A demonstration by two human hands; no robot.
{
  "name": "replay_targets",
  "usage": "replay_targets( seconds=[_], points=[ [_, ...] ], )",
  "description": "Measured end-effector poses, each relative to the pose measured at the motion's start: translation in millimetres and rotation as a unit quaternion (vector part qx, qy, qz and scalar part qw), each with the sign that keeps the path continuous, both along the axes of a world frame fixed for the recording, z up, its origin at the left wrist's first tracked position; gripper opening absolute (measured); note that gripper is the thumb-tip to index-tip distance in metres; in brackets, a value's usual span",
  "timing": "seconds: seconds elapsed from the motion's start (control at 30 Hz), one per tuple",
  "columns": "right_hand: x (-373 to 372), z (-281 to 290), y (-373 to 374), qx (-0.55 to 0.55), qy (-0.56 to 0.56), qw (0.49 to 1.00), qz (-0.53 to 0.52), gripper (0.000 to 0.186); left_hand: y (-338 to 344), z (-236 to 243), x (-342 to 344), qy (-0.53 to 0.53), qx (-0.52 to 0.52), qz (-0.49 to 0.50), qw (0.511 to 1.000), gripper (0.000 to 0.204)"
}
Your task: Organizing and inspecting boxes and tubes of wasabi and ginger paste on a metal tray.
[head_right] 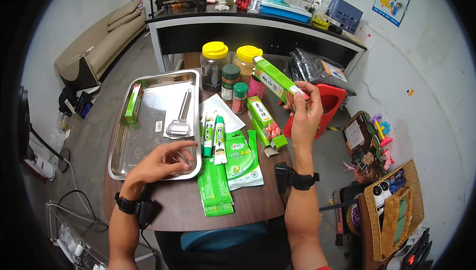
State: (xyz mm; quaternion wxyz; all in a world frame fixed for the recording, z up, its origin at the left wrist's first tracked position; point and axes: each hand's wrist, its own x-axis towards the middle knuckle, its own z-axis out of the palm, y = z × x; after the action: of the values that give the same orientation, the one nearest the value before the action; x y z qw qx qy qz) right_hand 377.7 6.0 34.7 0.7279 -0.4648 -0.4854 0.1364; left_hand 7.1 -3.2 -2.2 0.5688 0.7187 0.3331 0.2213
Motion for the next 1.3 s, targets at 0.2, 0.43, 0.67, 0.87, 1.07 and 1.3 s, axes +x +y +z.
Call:
replay_targets(
  seconds=[0.2, 0.43, 0.67, 0.87, 1.07, 1.3],
  points=[
    [16.6, -5.3, -0.4, -0.024, 0.014, 0.999, 0.017, 0.027, -0.2, 0.2, 3.9, -0.001, 0.002, 0.007, 1.0, 0.063],
    [15.7, -3.1, -2.2, -0.068, 0.018, 0.997, 0.018, 0.034, -1.5, 3.6, 3.6, 0.013, -0.001, 0.011, 1.0, 0.061],
    [40.3, -16.0, 12.0, -0.011, -0.015, 0.997, -0.072, 0.033, -1.3, 4.3, 1.8, 0.015, 0.006, 0.008, 1.0, 0.059],
    [33.2, -18.0, 9.3, -0.064, -0.098, 0.991, -0.07, 0.032, -3.0, 6.0, -0.5, 0.011, 0.006, 0.012, 1.0, 0.059],
    [45.9, -20.2, 10.8, -0.123, -0.13, 0.984, -0.012, 0.033, -3.8, 7.2, -0.2, 0.016, 0.006, 0.016, 1.0, 0.058],
    [46.2, -34.8, 23.0, -0.065, -0.11, 0.991, -0.038, 0.04, -2.1, 3.9, 2.0, 0.019, 0.017, 0.016, 1.0, 0.057]
  ],
)
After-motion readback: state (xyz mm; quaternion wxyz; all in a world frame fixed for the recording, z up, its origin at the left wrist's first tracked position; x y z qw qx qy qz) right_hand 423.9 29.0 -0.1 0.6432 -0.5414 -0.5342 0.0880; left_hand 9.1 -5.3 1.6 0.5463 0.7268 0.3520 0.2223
